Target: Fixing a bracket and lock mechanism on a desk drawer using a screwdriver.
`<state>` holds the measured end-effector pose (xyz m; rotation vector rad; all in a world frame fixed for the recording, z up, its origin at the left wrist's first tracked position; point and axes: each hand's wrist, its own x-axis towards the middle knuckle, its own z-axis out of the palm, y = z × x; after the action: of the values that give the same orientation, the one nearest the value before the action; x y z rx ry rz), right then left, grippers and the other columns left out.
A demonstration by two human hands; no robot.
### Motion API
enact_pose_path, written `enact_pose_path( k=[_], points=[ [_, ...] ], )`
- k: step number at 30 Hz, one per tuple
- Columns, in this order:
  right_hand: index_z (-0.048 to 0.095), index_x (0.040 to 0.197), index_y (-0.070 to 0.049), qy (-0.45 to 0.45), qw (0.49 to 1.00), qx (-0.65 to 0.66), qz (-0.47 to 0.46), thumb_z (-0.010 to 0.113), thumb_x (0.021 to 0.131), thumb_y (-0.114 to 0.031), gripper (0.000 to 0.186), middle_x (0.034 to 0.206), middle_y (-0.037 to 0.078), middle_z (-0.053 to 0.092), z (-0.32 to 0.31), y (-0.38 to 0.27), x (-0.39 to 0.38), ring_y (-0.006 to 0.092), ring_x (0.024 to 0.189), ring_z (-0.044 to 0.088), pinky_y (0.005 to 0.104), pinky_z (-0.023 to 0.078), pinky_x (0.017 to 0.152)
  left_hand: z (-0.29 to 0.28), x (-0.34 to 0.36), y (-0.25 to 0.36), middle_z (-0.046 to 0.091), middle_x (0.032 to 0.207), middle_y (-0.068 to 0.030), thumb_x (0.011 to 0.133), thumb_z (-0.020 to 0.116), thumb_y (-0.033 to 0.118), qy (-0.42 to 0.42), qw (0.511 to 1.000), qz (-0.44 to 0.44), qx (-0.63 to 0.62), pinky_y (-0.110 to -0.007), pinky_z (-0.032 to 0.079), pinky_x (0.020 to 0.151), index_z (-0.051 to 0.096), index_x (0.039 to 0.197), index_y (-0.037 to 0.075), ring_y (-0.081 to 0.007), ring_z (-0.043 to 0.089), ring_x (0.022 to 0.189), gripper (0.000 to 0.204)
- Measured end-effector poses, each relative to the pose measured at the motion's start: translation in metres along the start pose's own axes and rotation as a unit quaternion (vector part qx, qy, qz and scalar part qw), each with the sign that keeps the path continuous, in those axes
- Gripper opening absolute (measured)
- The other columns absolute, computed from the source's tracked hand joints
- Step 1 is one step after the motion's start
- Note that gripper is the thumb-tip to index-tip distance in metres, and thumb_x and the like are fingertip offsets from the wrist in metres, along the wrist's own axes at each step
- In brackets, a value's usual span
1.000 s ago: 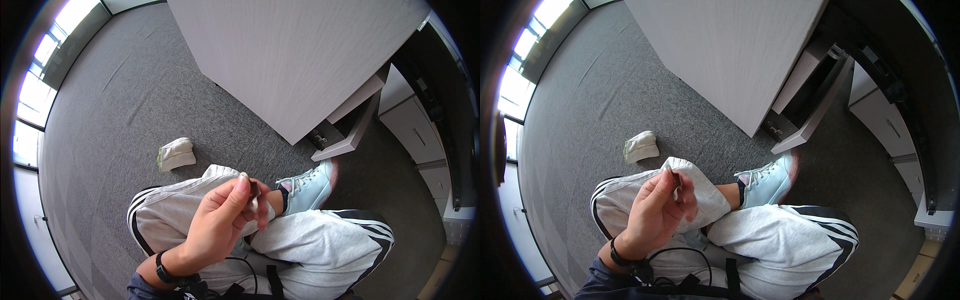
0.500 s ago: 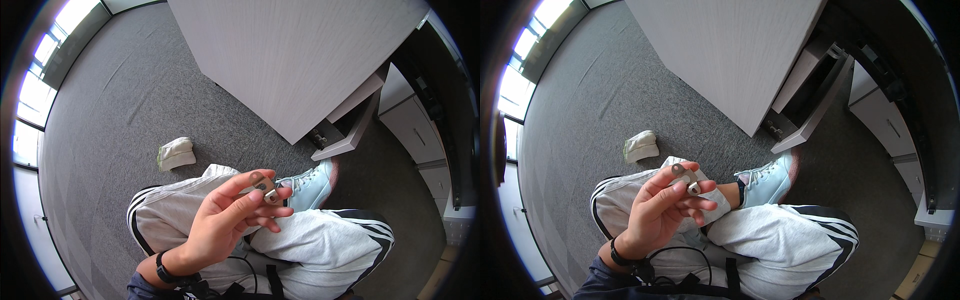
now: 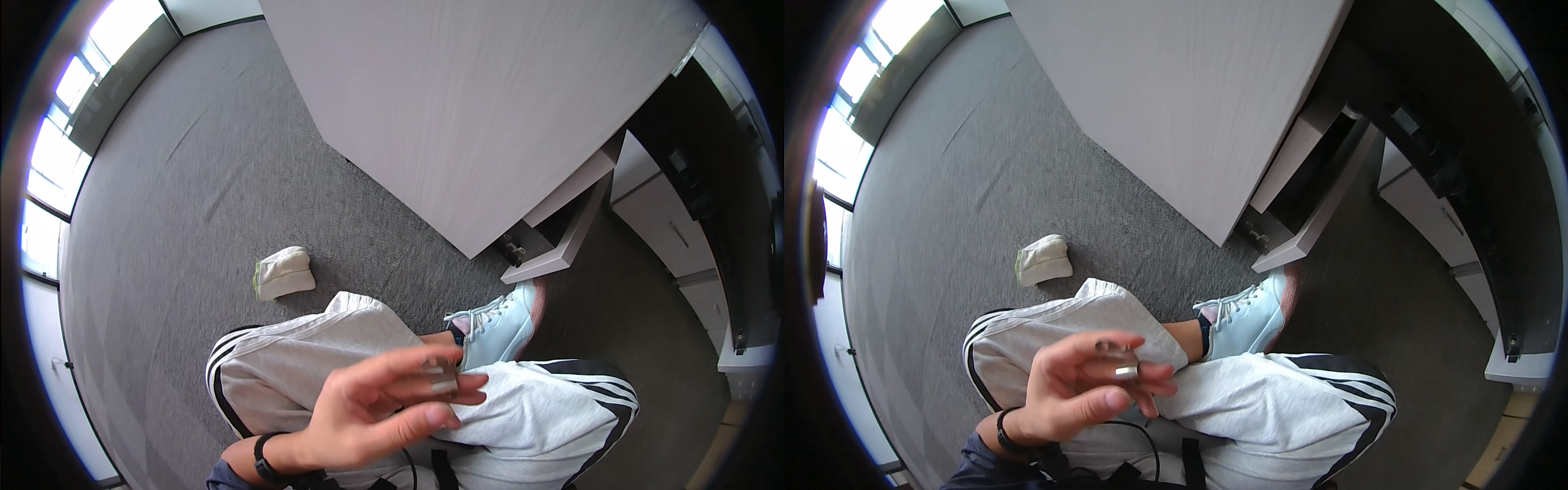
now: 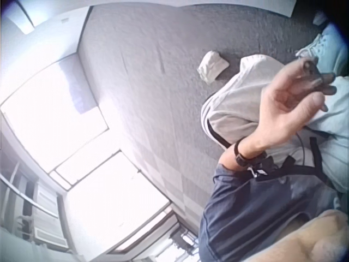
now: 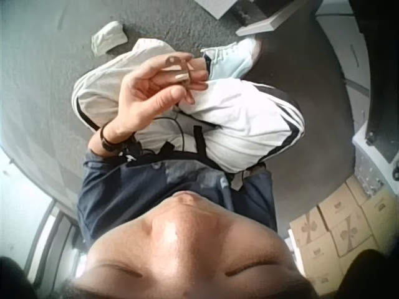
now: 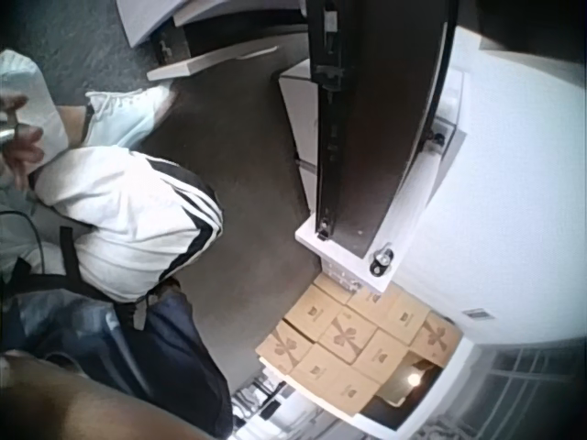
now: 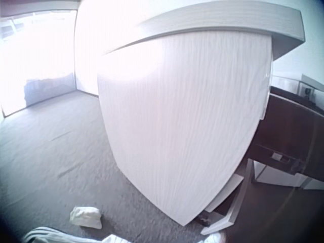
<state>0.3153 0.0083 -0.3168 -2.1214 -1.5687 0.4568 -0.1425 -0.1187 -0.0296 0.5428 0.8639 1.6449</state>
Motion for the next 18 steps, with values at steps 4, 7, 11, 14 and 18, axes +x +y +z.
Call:
enact_pose_path(
  k=[4, 7, 11, 14, 18],
  points=[
    [0.056, 0.106, 0.003, 0.0, 1.0, 0.003, 0.0, 0.061, 0.084, -0.015, 0.028, 0.101, 0.016, 0.058, 0.006, -0.001, 0.0, 0.0254, 0.088, 0.057, 0.0351, 0.047, 0.076, 0.002, -0.002, -0.005, 0.065, 0.105, -0.0248, 0.088, 0.061, 0.003, -0.03, 0.983, 0.094, 0.153, -0.037, 0.055, 0.077, 0.048, 0.126, -0.006, -0.0281, 0.066, 0.093, 0.042],
    [0.057, 0.105, 0.003, -0.004, 1.0, 0.001, 0.004, 0.061, 0.084, -0.014, 0.028, 0.101, 0.016, 0.059, 0.01, 0.002, 0.001, 0.0253, 0.088, 0.057, 0.0351, 0.047, 0.076, 0.0, 0.0, -0.007, 0.065, 0.105, -0.025, 0.088, 0.061, 0.003, -0.049, 0.977, 0.088, 0.189, -0.037, 0.055, 0.077, 0.048, 0.126, -0.006, -0.0267, 0.067, 0.089, 0.041],
    [0.057, 0.105, 0.003, -0.002, 1.0, -0.002, -0.008, 0.061, 0.084, -0.014, 0.027, 0.1, 0.016, 0.059, 0.004, -0.007, 0.001, 0.0252, 0.087, 0.057, 0.0351, 0.047, 0.075, -0.002, -0.003, -0.004, 0.068, 0.098, -0.0197, 0.09, 0.059, 0.005, -0.035, 0.989, 0.085, 0.118, -0.034, 0.053, 0.08, 0.052, 0.12, -0.006, -0.023, 0.067, 0.091, 0.033],
    [0.057, 0.105, 0.003, -0.006, 1.0, -0.003, -0.011, 0.061, 0.084, -0.014, 0.027, 0.1, 0.016, 0.059, 0.006, -0.008, 0.002, 0.0251, 0.087, 0.057, 0.035, 0.047, 0.075, -0.003, 0.001, -0.004, 0.069, 0.087, -0.0113, 0.091, 0.058, 0.008, -0.028, 0.99, 0.074, 0.117, -0.027, 0.052, 0.075, 0.059, 0.11, -0.004, -0.0154, 0.067, 0.082, 0.022],
    [0.057, 0.104, 0.003, -0.009, 1.0, -0.003, -0.019, 0.061, 0.084, -0.014, 0.027, 0.1, 0.016, 0.059, 0.008, -0.009, 0.004, 0.0251, 0.086, 0.058, 0.035, 0.047, 0.075, 0.0, 0.003, -0.01, 0.065, 0.082, -0.0067, 0.094, 0.056, 0.015, -0.013, 0.981, 0.054, 0.186, -0.025, 0.047, 0.066, 0.06, 0.102, -0.001, -0.0102, 0.06, 0.072, 0.018]
  ],
)
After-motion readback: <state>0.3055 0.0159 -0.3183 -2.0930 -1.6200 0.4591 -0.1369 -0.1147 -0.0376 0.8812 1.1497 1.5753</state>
